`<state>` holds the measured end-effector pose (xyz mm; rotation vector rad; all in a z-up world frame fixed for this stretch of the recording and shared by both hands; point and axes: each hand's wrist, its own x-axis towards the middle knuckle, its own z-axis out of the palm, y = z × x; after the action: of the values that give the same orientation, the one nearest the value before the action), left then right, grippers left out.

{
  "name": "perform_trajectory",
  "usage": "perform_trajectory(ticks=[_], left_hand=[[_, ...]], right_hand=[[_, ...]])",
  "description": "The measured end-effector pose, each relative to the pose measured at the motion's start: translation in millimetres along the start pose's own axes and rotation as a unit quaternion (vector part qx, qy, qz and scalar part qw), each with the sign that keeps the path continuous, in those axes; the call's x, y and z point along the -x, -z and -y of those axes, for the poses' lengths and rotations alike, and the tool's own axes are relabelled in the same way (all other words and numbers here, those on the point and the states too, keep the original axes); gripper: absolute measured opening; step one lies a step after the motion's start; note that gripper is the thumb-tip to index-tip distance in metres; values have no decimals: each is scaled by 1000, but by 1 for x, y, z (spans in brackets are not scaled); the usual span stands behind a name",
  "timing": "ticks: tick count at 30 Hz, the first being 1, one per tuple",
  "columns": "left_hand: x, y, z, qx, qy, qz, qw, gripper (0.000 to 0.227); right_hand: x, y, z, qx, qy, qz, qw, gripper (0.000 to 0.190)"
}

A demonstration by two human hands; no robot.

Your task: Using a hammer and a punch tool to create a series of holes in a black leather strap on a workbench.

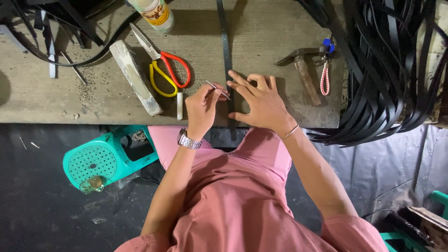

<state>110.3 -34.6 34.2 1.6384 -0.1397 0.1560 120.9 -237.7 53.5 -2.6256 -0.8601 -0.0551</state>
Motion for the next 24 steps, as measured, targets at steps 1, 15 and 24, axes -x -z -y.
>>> perform_trajectory(ticks=[1, 15, 24], left_hand=[[-1, 0, -1, 0, 1, 0, 1000, 15], [4, -2, 13, -112, -70, 23, 991, 11], [11, -5, 37, -168, -172, 39, 970, 17]], right_hand=[[-1, 1, 0, -1, -1, 1, 1000, 75], [-1, 0, -1, -8, -21, 37, 999, 81], [5, -10, -4, -31, -28, -28, 999, 86]])
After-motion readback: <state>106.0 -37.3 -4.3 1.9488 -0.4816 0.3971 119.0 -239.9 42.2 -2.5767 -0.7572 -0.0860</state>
